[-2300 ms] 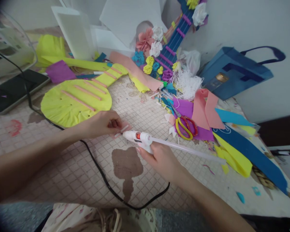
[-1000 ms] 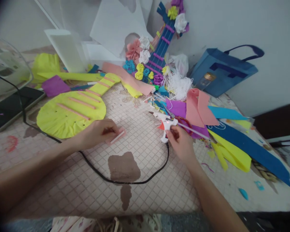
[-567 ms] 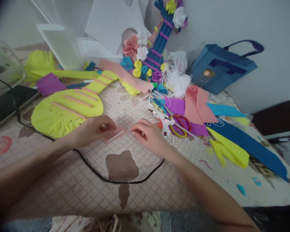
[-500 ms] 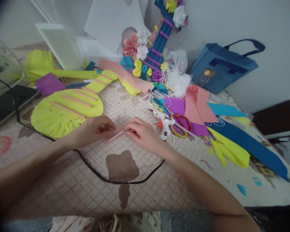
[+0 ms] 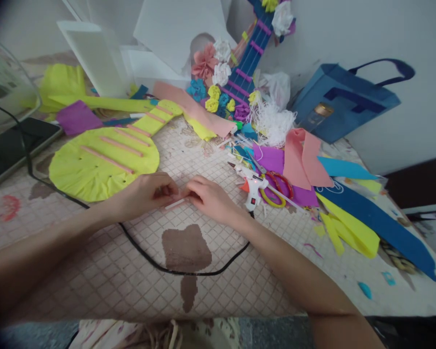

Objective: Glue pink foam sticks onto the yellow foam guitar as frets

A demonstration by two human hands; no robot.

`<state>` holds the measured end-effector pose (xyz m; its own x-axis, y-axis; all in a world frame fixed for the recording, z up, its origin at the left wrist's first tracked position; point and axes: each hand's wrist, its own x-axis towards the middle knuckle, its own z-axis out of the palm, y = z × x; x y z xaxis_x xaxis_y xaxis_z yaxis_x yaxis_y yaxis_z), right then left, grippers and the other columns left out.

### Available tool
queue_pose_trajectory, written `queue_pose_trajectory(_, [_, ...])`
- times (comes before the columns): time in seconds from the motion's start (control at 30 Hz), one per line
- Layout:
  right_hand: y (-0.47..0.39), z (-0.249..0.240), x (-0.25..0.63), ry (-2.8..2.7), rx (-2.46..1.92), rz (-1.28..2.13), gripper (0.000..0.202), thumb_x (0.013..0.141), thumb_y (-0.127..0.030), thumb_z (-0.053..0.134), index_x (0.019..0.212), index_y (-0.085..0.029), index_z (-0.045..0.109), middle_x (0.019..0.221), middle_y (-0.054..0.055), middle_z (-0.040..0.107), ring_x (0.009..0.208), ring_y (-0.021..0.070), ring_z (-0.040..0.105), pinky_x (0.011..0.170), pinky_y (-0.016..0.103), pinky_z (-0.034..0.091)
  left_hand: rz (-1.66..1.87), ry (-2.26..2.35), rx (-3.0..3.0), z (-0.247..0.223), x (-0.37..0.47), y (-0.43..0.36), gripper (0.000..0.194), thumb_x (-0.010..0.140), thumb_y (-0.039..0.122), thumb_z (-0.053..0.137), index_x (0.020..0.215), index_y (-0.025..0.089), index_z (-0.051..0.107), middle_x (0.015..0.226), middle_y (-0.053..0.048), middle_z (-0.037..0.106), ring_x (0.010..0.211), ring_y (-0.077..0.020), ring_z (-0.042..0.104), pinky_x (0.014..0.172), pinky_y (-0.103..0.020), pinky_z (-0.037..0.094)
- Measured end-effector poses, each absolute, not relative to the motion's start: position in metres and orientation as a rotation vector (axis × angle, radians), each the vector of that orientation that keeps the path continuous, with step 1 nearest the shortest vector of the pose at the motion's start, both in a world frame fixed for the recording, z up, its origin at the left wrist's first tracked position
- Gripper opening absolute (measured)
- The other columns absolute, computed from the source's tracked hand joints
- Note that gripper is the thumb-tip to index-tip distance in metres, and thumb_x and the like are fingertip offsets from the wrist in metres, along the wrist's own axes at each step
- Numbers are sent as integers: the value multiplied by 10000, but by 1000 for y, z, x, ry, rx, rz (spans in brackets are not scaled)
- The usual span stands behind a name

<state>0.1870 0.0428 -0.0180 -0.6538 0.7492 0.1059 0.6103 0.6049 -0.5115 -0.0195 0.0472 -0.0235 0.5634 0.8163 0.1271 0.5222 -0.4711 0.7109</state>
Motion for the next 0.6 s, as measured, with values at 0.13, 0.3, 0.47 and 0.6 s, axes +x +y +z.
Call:
queue_pose_trajectory(0.13, [41,-19,186,-2531,-1113,635,92,849,-108,523,846,-184,575,870,25,556,843,159,534,730,276,420,613,1073,2185,-24,-19,47,91,785,213,580,733,150,619,691,-12,619,626,-106,551,561,-196,394])
queue_pose_trajectory(0.3, [38,-21,185,-2526,-1124,636,84,854,-122,521,858,-181,580,863,26,550,824,155,530,709,275,415,601,1068,2179,-24,-20,47,47,757,156,580,743,150,624,699,-9,621,630,-102,551,566,-193,397])
queue_pose_trajectory(0.47, [36,-21,186,-2518,-1121,643,114,852,-117,520,895,-190,596,874,25,555,825,154,532,712,276,413,594,1024,2238,-20,-21,47,92,771,152,562,742,159,650,707,-11,615,652,-108,539,590,-204,394])
queue_pose_trajectory(0.6, [35,-22,186,-2532,-1140,610,78,853,-145,530,878,-186,591,847,23,543,801,156,524,695,279,411,570,1023,2244,-18,-21,47,90,762,142,572,748,153,660,701,-11,607,642,-109,532,585,-209,389])
